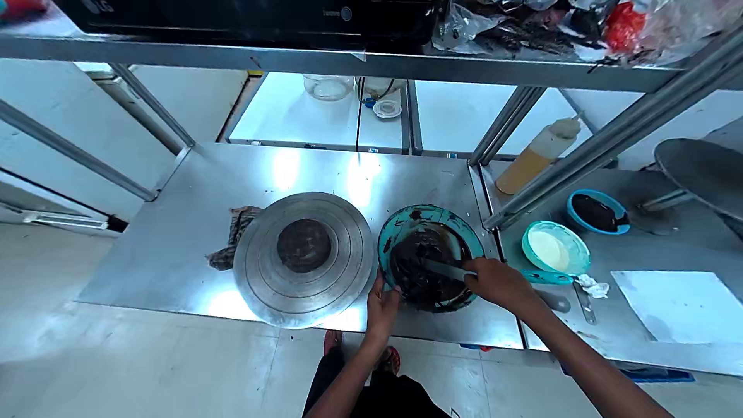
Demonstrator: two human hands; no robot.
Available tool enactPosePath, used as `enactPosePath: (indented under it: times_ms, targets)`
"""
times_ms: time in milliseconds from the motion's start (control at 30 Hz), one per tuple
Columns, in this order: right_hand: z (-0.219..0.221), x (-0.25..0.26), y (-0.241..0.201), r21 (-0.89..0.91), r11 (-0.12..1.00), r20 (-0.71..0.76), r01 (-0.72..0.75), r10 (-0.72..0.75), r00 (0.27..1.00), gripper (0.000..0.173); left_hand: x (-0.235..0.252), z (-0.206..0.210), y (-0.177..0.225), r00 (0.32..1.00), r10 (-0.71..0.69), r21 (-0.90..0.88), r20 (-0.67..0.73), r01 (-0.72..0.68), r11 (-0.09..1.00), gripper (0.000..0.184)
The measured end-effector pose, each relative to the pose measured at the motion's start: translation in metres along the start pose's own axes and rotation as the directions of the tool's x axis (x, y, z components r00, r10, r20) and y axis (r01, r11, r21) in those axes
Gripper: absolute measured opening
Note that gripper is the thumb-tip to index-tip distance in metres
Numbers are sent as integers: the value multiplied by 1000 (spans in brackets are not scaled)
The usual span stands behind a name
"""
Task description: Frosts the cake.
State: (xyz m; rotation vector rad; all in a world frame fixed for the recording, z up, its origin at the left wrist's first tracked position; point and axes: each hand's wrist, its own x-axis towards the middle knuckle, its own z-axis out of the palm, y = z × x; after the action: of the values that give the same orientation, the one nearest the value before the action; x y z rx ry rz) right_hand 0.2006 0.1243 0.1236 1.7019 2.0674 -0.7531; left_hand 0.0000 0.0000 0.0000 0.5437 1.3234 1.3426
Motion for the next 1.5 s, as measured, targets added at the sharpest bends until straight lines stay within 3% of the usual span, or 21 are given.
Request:
enactPosePath:
  times_ms: [100, 167, 300, 500, 700, 800, 867, 967, 1067, 1167, 1267, 1333, 1400, 1467, 1500]
  targets:
    - [25, 13, 10, 321, 945, 104, -56, 23, 994, 25, -9, 1, -10, 996, 94, -22, -4, -94, 995, 66]
    - [35, 14, 12, 525, 843, 143, -116, 48, 989, 21, -13, 3, -12, 991, 134, 8, -3, -134, 991, 68]
    - [45, 7, 13, 744, 654, 139, -137, 49, 989, 15, -13, 2, -9, 988, 149, 58, 39, -151, 987, 69]
    - [62, -11, 22, 881, 463, 89, -102, 51, 995, 15, 5, -13, -2, 992, 51, 25, 120, -55, 998, 69]
    - [80, -35, 19, 941, 314, -140, 128, 17, 990, 17, -4, -58, -3, 970, -100, 137, 223, 71, 988, 65]
    - [87, -40, 15, 957, 246, -159, 150, 16, 987, 18, -30, -99, -1, 974, -197, 133, 113, 181, 974, 48]
    - [88, -45, 9, 957, 233, -178, 171, 12, 984, 18, -43, -129, 2, 970, -234, 3, -64, 235, 972, 37]
    - [79, -59, -6, 935, 239, -257, 261, -50, 965, 18, -53, -164, 22, 911, -211, -183, -355, 153, 971, 38]
    - [58, -74, -31, 918, 267, -250, 293, -185, 950, 18, -48, -188, 57, 843, -154, -276, -515, 7, 961, 51]
    - [44, -78, -71, 906, 295, -197, 303, -338, 920, 19, -39, -203, 93, 813, -100, -311, -574, -103, 945, 62]
    - [53, -66, -109, 859, 318, -250, 401, -421, 872, 27, -27, -210, 111, 825, -14, -290, -565, -182, 940, 64]
    - [70, -53, -126, 710, 440, -386, 549, -409, 827, 33, -20, -209, 118, 830, 12, -284, -558, -205, 937, 64]
    - [90, -43, -135, 388, 650, -551, 654, -405, 730, 37, -15, -207, 123, 826, 5, -290, -564, -204, 935, 63]
    - [106, -40, -136, 120, 753, -634, 647, -443, 633, 41, -10, -204, 126, 819, 0, -294, -573, -206, 933, 59]
    - [110, -43, -134, 58, 773, -632, 632, -461, 623, 41, -8, -202, 125, 817, 7, -291, -577, -214, 932, 56]
